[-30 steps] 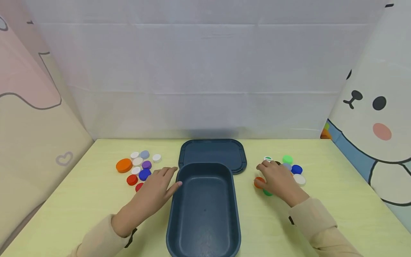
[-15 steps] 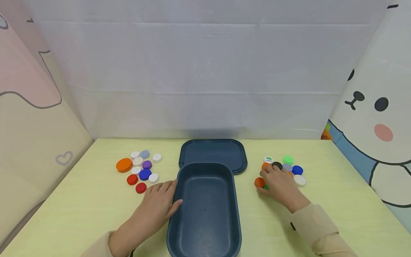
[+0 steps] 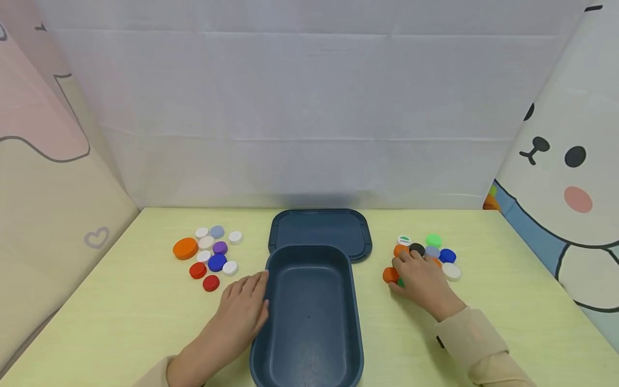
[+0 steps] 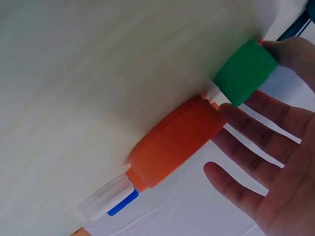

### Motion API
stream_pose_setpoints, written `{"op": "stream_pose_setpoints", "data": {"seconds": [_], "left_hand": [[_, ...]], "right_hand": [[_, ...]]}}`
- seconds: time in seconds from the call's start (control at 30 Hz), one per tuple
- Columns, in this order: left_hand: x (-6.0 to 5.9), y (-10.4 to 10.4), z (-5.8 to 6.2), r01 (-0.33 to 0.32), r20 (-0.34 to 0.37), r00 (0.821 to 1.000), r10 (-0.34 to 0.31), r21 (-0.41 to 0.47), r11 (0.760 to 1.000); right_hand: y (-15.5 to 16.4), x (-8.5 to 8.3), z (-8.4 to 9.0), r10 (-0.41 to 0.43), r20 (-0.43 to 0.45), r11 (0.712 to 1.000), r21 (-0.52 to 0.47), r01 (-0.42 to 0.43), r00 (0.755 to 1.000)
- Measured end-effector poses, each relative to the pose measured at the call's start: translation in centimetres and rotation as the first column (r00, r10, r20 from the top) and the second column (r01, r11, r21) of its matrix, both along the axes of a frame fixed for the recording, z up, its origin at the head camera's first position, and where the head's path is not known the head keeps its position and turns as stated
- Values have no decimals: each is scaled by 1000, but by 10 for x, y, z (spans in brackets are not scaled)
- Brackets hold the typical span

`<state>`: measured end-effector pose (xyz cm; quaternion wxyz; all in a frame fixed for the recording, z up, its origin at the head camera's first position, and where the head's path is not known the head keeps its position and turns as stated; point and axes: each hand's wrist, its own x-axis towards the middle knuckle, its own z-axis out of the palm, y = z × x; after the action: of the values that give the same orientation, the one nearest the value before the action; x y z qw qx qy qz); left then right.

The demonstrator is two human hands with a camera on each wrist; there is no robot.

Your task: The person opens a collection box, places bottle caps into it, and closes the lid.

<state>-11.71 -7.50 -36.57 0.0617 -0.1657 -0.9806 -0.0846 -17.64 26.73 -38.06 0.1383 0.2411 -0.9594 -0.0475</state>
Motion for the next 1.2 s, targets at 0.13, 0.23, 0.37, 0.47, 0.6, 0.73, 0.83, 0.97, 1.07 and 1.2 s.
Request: {"op": "stream_pose_setpoints", "data": {"seconds": [0.13, 0.23, 0.37, 0.47, 0.6, 0.73, 0.83, 0.97, 1.07, 1.2], "left_hand": [[1, -1, -3, 11, -8, 1000, -11, 4, 1000], [1, -2, -4, 16, 20, 1000, -16, 23, 1000], [1, -3, -5, 21, 87, 996, -26, 56, 998], [0, -5, -5, 32, 114, 993, -41, 75, 997], [0, -7, -7, 51, 119, 991, -61, 89, 995], [-1, -7, -7, 60, 126, 989, -72, 98, 993], [-2, -7, -6, 60, 136, 988, -75, 111, 992], [-2, -7, -5, 51, 143, 987, -69, 125, 991], [-2, -6, -5, 49, 129, 989, -66, 130, 990], [-2, -5, -3, 35, 136, 989, -53, 132, 991]], "right_hand": [[-1, 0, -1, -5, -4, 1000, -5, 5, 1000], [-1, 1, -2, -9, -8, 1000, -10, 9, 1000], [-2, 1, -3, -9, -17, 1000, -18, 8, 1000], [-2, 0, -3, -3, -28, 1000, -25, 2, 1000], [-3, -1, -1, 7, -48, 1000, -30, -9, 999], [-6, -1, 4, 11, -65, 999, -50, -14, 998], [-9, -1, 8, 17, -75, 997, -74, -22, 997], [-13, -1, 14, 43, -118, 994, -92, -54, 992], [-18, 0, 21, 63, -144, 991, -105, -79, 988], [-27, 4, 31, 78, -148, 989, -111, -95, 986]]}}
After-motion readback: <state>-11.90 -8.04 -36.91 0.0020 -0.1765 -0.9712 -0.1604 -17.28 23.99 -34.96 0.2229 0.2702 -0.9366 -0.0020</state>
